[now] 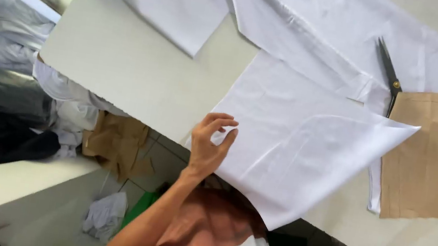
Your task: The person cuts a piece of white fabric using a paper pattern and scissors. They then use a ruler and pencil to draw lines on the paper pattern and subsequently on the white fabric.
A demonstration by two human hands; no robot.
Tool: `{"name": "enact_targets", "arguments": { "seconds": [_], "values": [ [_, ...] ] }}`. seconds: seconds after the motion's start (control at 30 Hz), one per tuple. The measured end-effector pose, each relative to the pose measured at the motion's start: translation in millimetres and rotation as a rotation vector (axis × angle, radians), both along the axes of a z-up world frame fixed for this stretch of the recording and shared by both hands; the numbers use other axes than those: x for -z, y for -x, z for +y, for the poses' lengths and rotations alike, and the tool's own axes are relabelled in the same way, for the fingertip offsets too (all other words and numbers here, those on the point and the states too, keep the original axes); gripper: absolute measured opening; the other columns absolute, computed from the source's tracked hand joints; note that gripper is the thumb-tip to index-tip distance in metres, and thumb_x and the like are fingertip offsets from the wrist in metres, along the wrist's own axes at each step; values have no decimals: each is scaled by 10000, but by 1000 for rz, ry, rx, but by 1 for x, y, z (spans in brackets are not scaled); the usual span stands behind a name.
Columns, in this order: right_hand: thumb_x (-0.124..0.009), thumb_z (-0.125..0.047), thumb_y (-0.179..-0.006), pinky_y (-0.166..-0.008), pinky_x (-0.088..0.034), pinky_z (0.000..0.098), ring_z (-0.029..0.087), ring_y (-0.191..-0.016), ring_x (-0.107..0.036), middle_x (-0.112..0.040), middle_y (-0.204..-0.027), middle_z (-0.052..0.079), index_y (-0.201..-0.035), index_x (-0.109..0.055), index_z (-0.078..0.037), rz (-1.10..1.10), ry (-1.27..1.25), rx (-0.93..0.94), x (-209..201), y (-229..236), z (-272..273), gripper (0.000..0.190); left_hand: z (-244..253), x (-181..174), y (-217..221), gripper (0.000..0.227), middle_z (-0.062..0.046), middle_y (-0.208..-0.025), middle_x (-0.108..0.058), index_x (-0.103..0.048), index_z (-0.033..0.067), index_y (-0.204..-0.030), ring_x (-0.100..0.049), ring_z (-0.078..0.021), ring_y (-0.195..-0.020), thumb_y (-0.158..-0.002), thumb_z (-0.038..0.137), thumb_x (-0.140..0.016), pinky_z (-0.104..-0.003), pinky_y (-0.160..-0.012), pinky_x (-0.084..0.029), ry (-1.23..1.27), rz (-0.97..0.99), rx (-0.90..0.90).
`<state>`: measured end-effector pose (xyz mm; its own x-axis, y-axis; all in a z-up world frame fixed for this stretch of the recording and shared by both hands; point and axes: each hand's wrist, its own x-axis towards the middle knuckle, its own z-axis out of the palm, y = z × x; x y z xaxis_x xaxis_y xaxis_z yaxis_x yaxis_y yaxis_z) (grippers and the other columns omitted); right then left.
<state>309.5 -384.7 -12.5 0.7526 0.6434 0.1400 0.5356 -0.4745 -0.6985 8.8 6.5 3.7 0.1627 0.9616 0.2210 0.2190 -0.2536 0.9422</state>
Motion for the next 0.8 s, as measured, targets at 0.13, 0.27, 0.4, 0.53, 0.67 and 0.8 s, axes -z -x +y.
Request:
{"name": "enact_targets", "arguments": {
  "seconds": [0.13, 0.27, 0.4, 0.53, 0.67, 0.8],
  "values": [
    [-912, -74, -824, -687, -542, 308, 283, -880, -711, -721, -1058, 132, -1246, -699, 0, -135, -25, -262, -34, 45, 188, 479, 0, -2, -27, 234, -56, -1065, -699, -759, 118, -1060, -702, -210, -923, -868, -16, -752, -288, -778, -603, -59, -114, -246],
    [-882, -244, -827, -596, -594, 300, 210, -747, -757, -753, -883, 18, -1164, -748, -136, -396, 113, -652, -43, 67, 304, 378, 5, 1, -48, 312, -100, -1175, -652, -709, 67, -1176, -671, -269, -1060, -898, -71, -679, -346, -871, -576, -82, -106, -407],
    [-899, -257, -816, -576, -604, 323, 255, -724, -760, -754, -860, 75, -1178, -760, -120, -341, 184, -831, -39, 63, 346, 411, 14, 20, -61, 327, -124, -1252, -632, -694, 43, -1215, -631, -327, -1165, -895, 18, -756, -395, -916, -532, -131, 46, -487],
    [-882, -303, -822, -565, -593, 325, 250, -722, -750, -733, -852, 51, -1185, -762, -140, -425, 167, -990, -25, 39, 371, 415, 19, 29, -76, 405, -141, -1336, -613, -693, 26, -1257, -568, -296, -1255, -915, 220, -792, -375, -968, -429, -160, 313, -540],
    [-875, -355, -852, -597, -575, 263, 223, -757, -734, -729, -887, 50, -1188, -788, -161, -380, 174, -1089, -17, 21, 392, 398, 20, 29, -92, 449, -183, -1363, -606, -678, -2, -1293, -566, -317, -1236, -922, 215, -805, -373, -945, -405, -155, 400, -583],
    [-916, -340, -788, -532, -583, 293, 225, -694, -703, -707, -925, 86, -1177, -789, -107, -370, 135, -1131, -30, 13, 401, 471, 19, 33, -99, 441, -183, -1356, -615, -694, -12, -1267, -561, -310, -1245, -913, 223, -812, -367, -946, -401, -119, 472, -587]
  ]
}}
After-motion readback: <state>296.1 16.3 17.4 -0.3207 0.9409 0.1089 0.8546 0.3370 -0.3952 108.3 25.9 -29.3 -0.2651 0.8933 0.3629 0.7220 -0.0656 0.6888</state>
